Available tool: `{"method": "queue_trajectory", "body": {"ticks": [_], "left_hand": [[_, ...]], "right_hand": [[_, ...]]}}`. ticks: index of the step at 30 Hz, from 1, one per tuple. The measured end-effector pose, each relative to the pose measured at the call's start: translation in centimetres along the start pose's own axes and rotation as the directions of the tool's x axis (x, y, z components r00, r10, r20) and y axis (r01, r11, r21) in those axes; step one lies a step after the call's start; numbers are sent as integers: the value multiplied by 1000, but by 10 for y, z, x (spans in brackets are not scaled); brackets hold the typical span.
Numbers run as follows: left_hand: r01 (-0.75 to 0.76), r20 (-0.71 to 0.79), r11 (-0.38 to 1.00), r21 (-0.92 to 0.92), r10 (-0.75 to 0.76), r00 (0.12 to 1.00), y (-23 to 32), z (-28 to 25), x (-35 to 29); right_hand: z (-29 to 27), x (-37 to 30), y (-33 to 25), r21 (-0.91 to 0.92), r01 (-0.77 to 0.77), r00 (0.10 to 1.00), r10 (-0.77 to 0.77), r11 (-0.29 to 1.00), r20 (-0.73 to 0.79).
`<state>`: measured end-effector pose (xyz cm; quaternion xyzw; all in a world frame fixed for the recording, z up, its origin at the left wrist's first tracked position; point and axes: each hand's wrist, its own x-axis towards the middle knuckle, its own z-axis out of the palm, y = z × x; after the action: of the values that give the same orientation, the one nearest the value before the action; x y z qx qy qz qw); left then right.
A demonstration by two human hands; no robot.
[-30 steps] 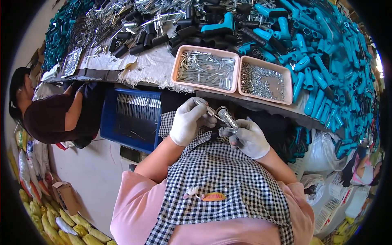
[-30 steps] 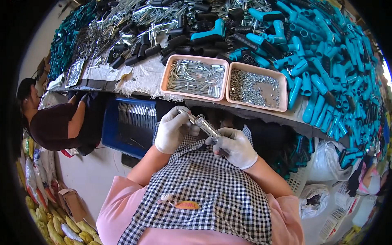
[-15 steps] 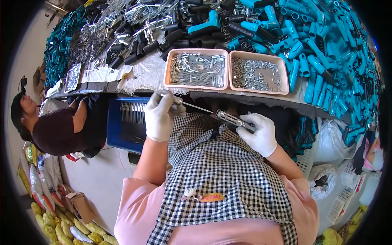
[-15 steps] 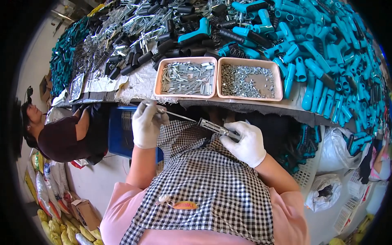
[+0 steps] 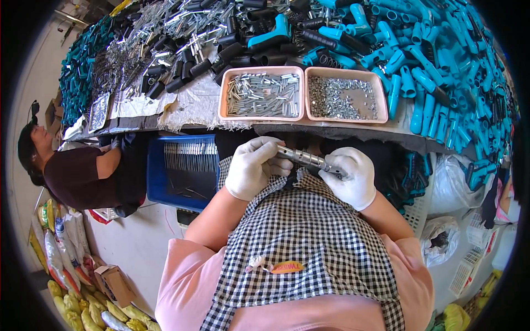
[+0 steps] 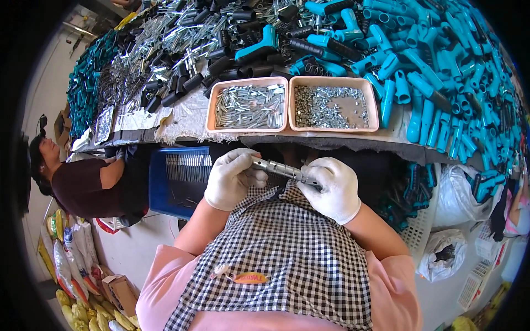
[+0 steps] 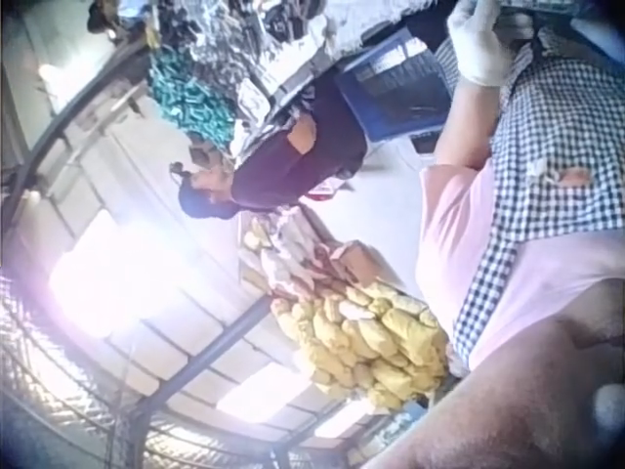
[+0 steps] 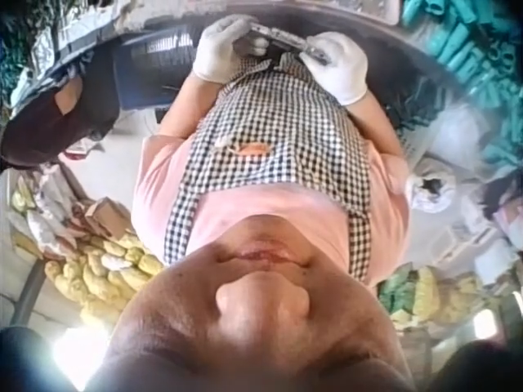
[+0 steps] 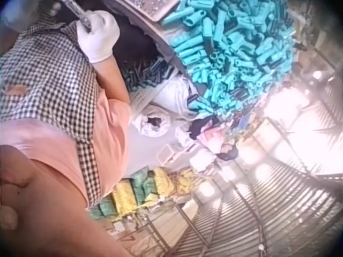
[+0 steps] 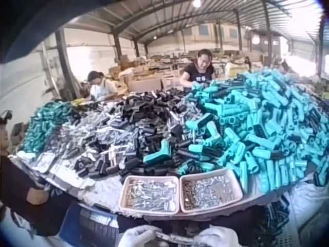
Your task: Assembling small metal components into teal plastic handles at a factory workbench.
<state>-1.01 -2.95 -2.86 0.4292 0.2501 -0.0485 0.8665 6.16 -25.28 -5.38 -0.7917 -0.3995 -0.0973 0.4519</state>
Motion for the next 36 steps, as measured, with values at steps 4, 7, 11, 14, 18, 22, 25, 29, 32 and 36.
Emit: {"method": "queue_trajectory", "body": {"ticks": [4,7,11,14,18,22,25,29,32,36], "left_hand": [[94,168,995,-29,-88,982,-2,-20,9],[-16,59,976,215,3,998,-8,-15,9],[-78,6,976,205,78,997,-13,-7,6],[-6,34,972,236,-2,999,-16,3,8],[-52,15,979,196,50,999,-19,3,8],[-61,14,977,202,59,998,-21,10,7],[-27,-19,964,266,33,999,-18,21,7],[-101,79,932,347,78,994,-9,22,10],[-147,183,873,466,68,981,-2,35,23],[-460,526,681,570,129,841,10,65,55]], "right_hand": [[1,-2,-1,57,-41,999,41,998,1],[4,-5,0,100,-94,995,95,991,-5],[2,-1,0,53,-119,993,118,991,21],[6,0,3,52,-109,993,106,993,48],[5,2,2,81,-201,977,195,976,82],[-3,1,7,110,-105,989,93,988,112],[-7,-3,7,125,-160,986,153,979,62],[-1,-5,12,239,-160,986,167,958,-10],[-6,-11,18,328,-253,956,287,910,-57],[-33,-16,19,307,-352,910,401,884,-111]]}}
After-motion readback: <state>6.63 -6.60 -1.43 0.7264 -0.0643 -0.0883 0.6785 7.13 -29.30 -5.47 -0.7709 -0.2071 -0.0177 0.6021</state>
